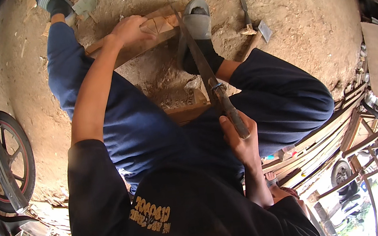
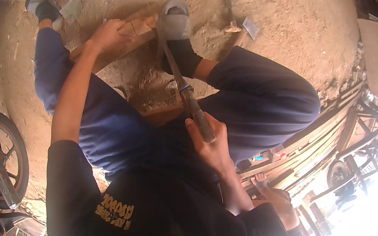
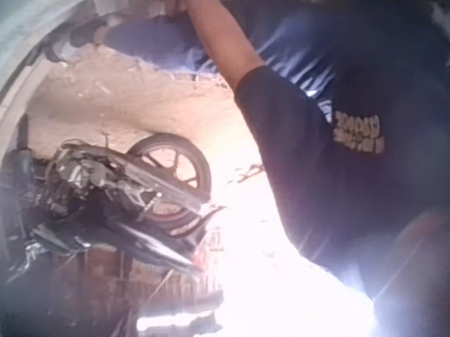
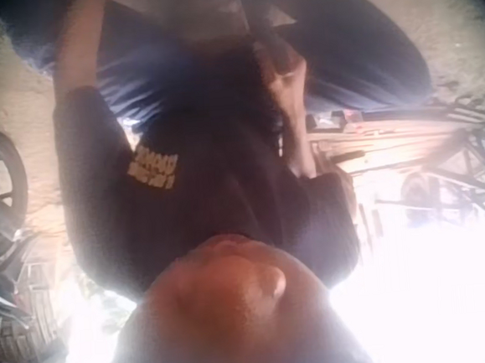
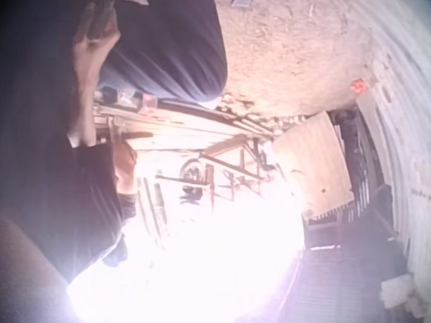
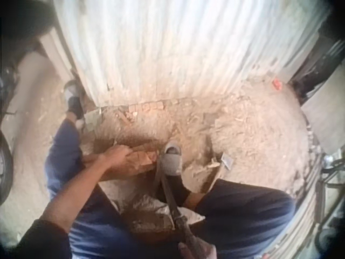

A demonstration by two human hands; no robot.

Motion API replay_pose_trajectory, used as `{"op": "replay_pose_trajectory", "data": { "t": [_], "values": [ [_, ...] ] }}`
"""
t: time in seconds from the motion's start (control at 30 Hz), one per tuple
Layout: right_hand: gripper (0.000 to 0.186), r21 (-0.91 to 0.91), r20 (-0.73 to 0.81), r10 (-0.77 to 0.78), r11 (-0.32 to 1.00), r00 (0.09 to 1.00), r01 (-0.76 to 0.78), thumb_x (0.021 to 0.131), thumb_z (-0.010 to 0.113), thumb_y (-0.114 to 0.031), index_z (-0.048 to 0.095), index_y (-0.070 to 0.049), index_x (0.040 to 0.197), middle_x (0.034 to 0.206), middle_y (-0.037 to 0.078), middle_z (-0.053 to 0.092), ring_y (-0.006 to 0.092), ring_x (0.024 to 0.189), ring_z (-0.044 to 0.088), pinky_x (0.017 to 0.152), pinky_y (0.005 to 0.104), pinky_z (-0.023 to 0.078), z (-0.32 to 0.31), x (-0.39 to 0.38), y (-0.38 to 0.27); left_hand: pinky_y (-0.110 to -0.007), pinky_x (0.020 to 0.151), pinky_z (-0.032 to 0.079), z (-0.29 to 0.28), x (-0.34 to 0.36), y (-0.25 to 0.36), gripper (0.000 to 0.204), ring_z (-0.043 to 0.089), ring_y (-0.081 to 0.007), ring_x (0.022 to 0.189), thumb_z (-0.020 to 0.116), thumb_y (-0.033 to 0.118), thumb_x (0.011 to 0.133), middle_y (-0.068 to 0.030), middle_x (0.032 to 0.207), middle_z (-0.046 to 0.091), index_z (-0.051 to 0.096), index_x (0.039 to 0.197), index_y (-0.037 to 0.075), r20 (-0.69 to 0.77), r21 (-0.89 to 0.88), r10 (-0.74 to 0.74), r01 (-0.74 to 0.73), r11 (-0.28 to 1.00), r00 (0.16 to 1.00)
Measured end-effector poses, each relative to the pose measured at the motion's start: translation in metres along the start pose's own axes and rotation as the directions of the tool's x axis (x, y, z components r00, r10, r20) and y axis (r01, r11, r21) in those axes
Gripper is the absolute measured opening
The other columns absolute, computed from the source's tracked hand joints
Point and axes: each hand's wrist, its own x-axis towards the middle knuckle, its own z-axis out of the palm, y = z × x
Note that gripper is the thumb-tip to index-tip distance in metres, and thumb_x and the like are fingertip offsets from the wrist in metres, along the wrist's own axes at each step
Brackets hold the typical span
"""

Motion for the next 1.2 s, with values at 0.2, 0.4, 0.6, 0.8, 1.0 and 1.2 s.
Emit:
{"op": "replay_pose_trajectory", "data": {
  "t": [0.2, 0.4, 0.6, 0.8, 1.0, 1.2],
  "values": [
    [0.022, 0.002, 0.01, 0.016, 1.0, 1.0, -0.016, 0.093, 0.063, -0.014, 0.056, 0.0, 0.078, 0.06, -0.002, 0.047, 0.0033, 0.059, 0.039, 0.049, 0.0266, 0.033, 0.001, -0.002, 0.003, -0.045, 0.094, 0.047, -0.005, -0.008, 0.006, 0.071, 0.059, -0.0364, 0.112, 0.074, 0.056, 0.076, -0.0184, 0.118, 0.062, 0.062, 0.123, 0.004, -0.011, 0.04, -0.013, 0.013, 0.999, 1.0],
    [0.023, -0.008, 0.001, -0.025, 1.0, 1.0, 0.025, 0.093, 0.064, -0.015, 0.056, 0.0, 0.077, 0.058, 0.0, 0.046, 0.0044, 0.058, 0.039, 0.049, 0.0272, 0.033, 0.007, 0.01, 0.0, -0.046, 0.092, 0.05, 0.013, 0.003, -0.007, 0.077, 0.061, -0.0357, 0.111, 0.065, 0.065, 0.081, -0.019, 0.119, 0.063, 0.057, 0.127, 0.004, -0.121, 0.147, 0.02, -0.002, 0.989, 0.992],
    [0.024, -0.052, -0.001, -0.045, 0.998, 0.999, 0.045, 0.093, 0.064, -0.014, 0.055, 0.0, 0.076, 0.057, 0.001, 0.046, 0.0045, 0.057, 0.039, 0.049, 0.0283, 0.034, 0.009, 0.007, -0.007, -0.046, 0.089, 0.053, 0.017, 0.001, 0.006, 0.082, 0.065, -0.0368, 0.102, 0.058, 0.074, 0.08, -0.0202, 0.107, 0.067, 0.061, 0.117, 0.001, -0.226, 0.127, -0.054, 0.085, 0.988, 0.973],
    [0.025, -0.1, -0.007, -0.062, 0.993, 0.998, 0.061, 0.093, 0.065, -0.013, 0.053, 0.0, 0.075, 0.056, 0.001, 0.045, 0.0048, 0.055, 0.038, 0.048, 0.0291, 0.033, 0.007, 0.003, -0.012, -0.046, 0.09, 0.052, 0.006, 0.005, 0.006, 0.089, 0.066, -0.0384, 0.1, 0.058, 0.079, 0.076, -0.0238, 0.101, 0.067, 0.063, 0.113, -0.002, -0.146, 0.063, -0.111, 0.121, 0.991, 0.983],
    [0.024, -0.077, 0.019, -0.079, 0.994, 0.997, 0.081, 0.092, 0.065, -0.011, 0.053, 0.001, 0.075, 0.055, 0.003, 0.046, 0.0053, 0.054, 0.039, 0.048, 0.0291, 0.033, 0.007, -0.003, -0.015, -0.045, 0.096, 0.049, 0.005, 0.011, -0.002, 0.097, 0.062, -0.0374, 0.11, 0.06, 0.079, 0.075, -0.0258, 0.114, 0.065, 0.059, 0.127, -0.002, -0.084, 0.032, -0.116, 0.119, 0.992, 0.99],
    [0.023, -0.105, 0.038, -0.086, 0.991, 0.996, 0.089, 0.092, 0.065, -0.01, 0.053, 0.001, 0.076, 0.055, 0.006, 0.051, 0.0067, 0.051, 0.044, 0.047, 0.0303, 0.035, 0.01, -0.004, -0.024, -0.045, 0.097, 0.048, -0.006, 0.01, 0.003, 0.097, 0.061, -0.0373, 0.114, 0.061, 0.079, 0.074, -0.0248, 0.118, 0.063, 0.058, 0.129, -0.002, -0.037, 0.009, -0.178, 0.178, 0.984, 0.983]
  ]
}}
